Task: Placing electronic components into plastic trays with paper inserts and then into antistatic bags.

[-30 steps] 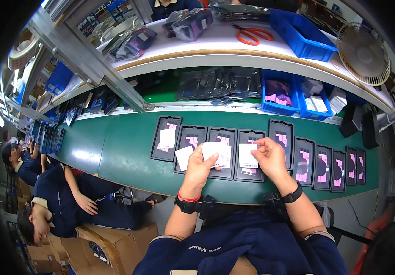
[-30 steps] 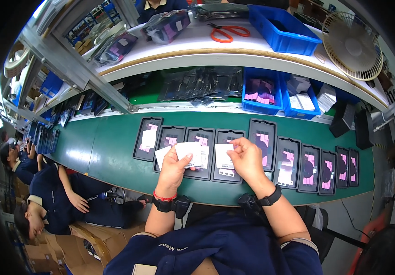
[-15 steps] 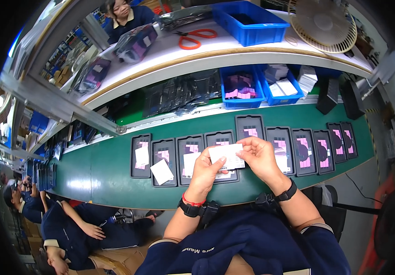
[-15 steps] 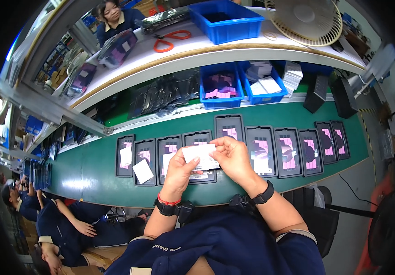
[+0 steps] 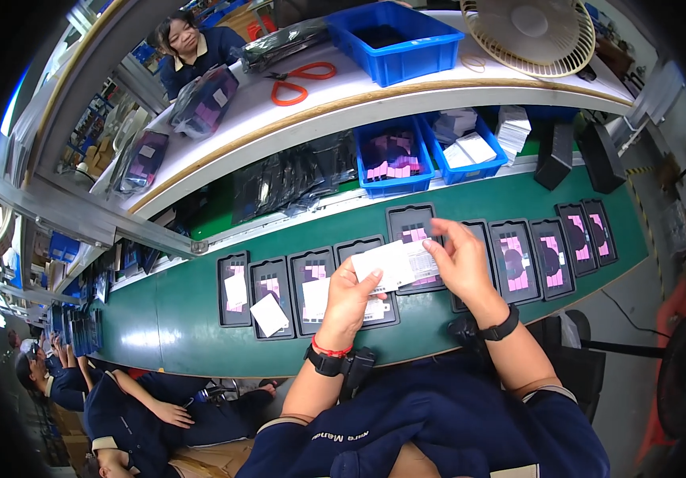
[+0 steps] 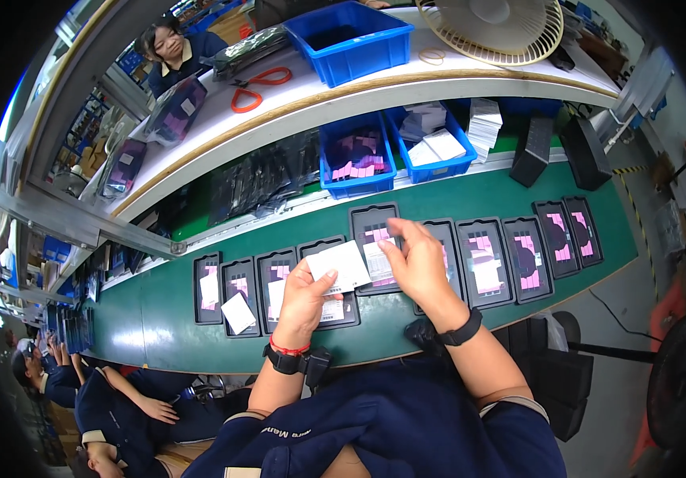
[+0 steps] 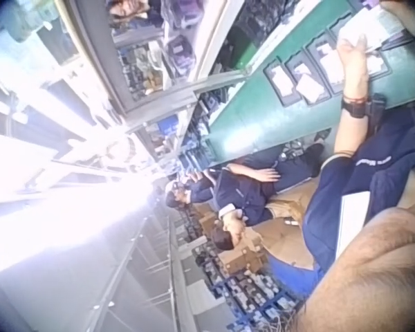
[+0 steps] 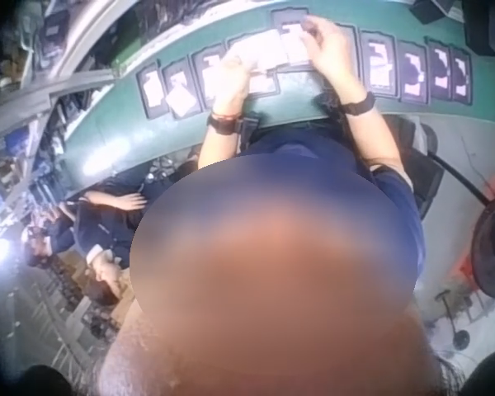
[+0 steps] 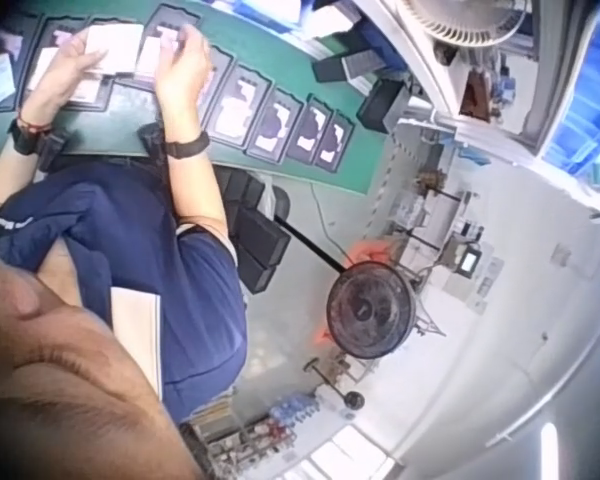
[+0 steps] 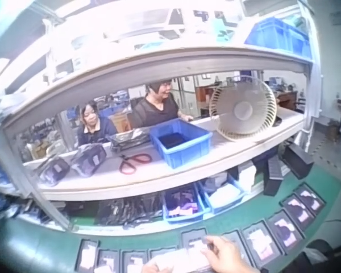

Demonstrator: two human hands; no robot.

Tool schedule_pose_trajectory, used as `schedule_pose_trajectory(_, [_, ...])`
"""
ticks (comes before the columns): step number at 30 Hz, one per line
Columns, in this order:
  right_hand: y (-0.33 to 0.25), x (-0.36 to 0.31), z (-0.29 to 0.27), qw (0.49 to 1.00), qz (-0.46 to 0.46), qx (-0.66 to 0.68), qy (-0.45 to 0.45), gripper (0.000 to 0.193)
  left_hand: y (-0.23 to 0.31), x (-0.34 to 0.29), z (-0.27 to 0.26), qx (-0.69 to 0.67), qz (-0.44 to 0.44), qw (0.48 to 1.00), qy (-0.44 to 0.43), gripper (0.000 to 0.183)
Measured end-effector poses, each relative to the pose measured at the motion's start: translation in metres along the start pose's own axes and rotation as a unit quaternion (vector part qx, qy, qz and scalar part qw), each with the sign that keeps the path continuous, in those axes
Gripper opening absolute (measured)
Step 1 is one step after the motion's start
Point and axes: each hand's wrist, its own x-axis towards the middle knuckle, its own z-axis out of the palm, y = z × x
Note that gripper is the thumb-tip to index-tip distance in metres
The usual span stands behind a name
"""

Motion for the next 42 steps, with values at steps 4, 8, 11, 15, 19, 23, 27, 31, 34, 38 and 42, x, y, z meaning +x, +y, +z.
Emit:
schedule_pose_trajectory(4, [0.003, -0.005, -0.005, 0.880, 0.188, 0.390, -0.197, 0.022, -0.003, 0.005, 0.011, -0.025, -0.005, 0.998, -0.062, 0.024])
schedule_pose_trajectory(8, [0.009, -0.008, -0.019, 0.791, 0.251, 0.520, -0.204, 0.019, 0.000, 0.010, 0.024, -0.109, -0.038, 0.980, -0.159, 0.022])
schedule_pose_trajectory(11, [0.012, -0.014, -0.024, 0.740, 0.284, 0.577, -0.194, 0.019, -0.005, 0.011, 0.032, -0.152, -0.056, 0.966, -0.200, 0.023])
schedule_pose_trajectory(15, [0.023, -0.018, -0.038, 0.780, 0.279, 0.529, -0.185, 0.020, -0.008, 0.012, 0.042, -0.161, -0.071, 0.962, -0.210, 0.026])
schedule_pose_trajectory(19, [0.016, -0.027, -0.045, 0.914, 0.181, 0.355, -0.083, 0.024, -0.014, 0.008, 0.055, -0.052, -0.065, 0.985, -0.148, 0.025])
schedule_pose_trajectory(23, [0.021, -0.028, -0.055, 0.939, 0.144, 0.308, -0.042, 0.023, -0.017, 0.008, 0.065, -0.019, -0.066, 0.987, -0.147, 0.023])
schedule_pose_trajectory(27, [0.032, -0.029, -0.059, 0.940, 0.149, 0.308, 0.004, 0.019, -0.018, 0.008, 0.066, -0.004, -0.068, 0.987, -0.146, 0.022])
schedule_pose_trajectory(31, [0.051, -0.030, -0.060, 0.951, 0.169, 0.254, 0.046, 0.017, -0.018, 0.013, 0.060, -0.021, -0.054, 0.992, -0.111, 0.021])
schedule_pose_trajectory(34, [0.061, -0.036, -0.054, 0.973, 0.177, 0.142, 0.033, 0.022, -0.018, 0.015, 0.063, -0.039, -0.065, 0.992, -0.102, 0.021])
schedule_pose_trajectory(38, [0.034, -0.032, -0.069, 0.994, 0.087, 0.036, 0.060, 0.028, -0.019, 0.017, 0.075, -0.041, -0.068, 0.986, -0.146, 0.022])
schedule_pose_trajectory(42, [0.031, -0.028, -0.086, 0.865, 0.225, 0.433, -0.116, 0.021, -0.025, 0.022, 0.088, -0.080, -0.082, 0.970, -0.213, 0.024])
